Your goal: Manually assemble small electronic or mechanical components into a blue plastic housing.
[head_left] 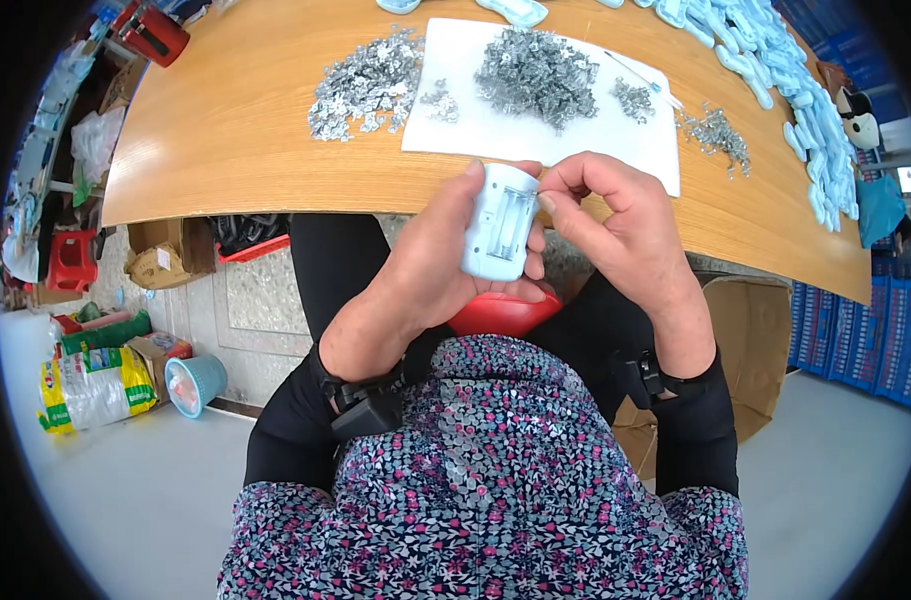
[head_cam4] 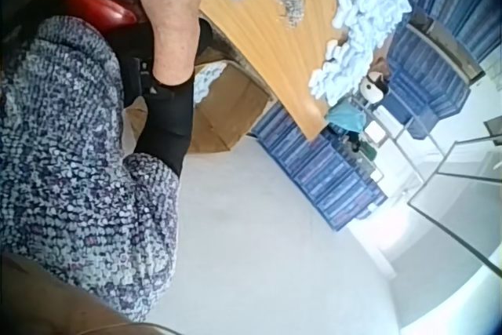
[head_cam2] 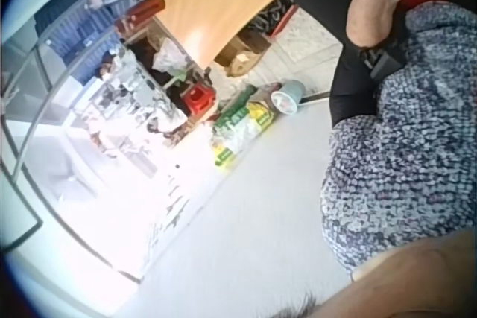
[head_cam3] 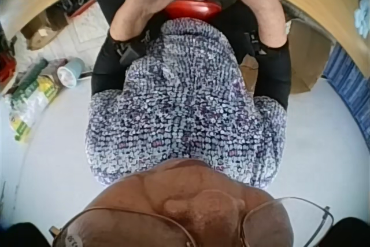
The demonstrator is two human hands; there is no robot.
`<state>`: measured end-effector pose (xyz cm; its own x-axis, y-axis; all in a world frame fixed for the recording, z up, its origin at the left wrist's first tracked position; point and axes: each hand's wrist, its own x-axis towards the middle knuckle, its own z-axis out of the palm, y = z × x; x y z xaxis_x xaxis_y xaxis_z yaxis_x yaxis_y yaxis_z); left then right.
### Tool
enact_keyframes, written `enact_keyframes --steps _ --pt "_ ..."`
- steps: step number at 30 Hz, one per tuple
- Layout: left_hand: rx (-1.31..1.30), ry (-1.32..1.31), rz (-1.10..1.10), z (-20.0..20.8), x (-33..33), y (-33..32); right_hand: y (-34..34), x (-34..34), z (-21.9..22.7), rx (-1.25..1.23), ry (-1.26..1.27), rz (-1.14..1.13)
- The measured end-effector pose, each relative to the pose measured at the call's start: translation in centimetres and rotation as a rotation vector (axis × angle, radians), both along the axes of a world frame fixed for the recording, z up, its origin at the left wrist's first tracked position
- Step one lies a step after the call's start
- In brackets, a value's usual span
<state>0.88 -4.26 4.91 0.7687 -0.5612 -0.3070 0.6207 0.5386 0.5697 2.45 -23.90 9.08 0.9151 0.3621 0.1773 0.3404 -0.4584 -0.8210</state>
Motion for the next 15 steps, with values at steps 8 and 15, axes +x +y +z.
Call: enact_keyframes --steps 8,15 --pt "0.108 0.069 -0.037 0.3 -0.8 -0.3 0.8 0.1 0.8 -0.33 -0.219 0.085" --pt "0.253 -0.009 -0.087 -0.5 -1.1 -0.5 1.5 -0.3 1.9 -0.536 -0.079 0.046"
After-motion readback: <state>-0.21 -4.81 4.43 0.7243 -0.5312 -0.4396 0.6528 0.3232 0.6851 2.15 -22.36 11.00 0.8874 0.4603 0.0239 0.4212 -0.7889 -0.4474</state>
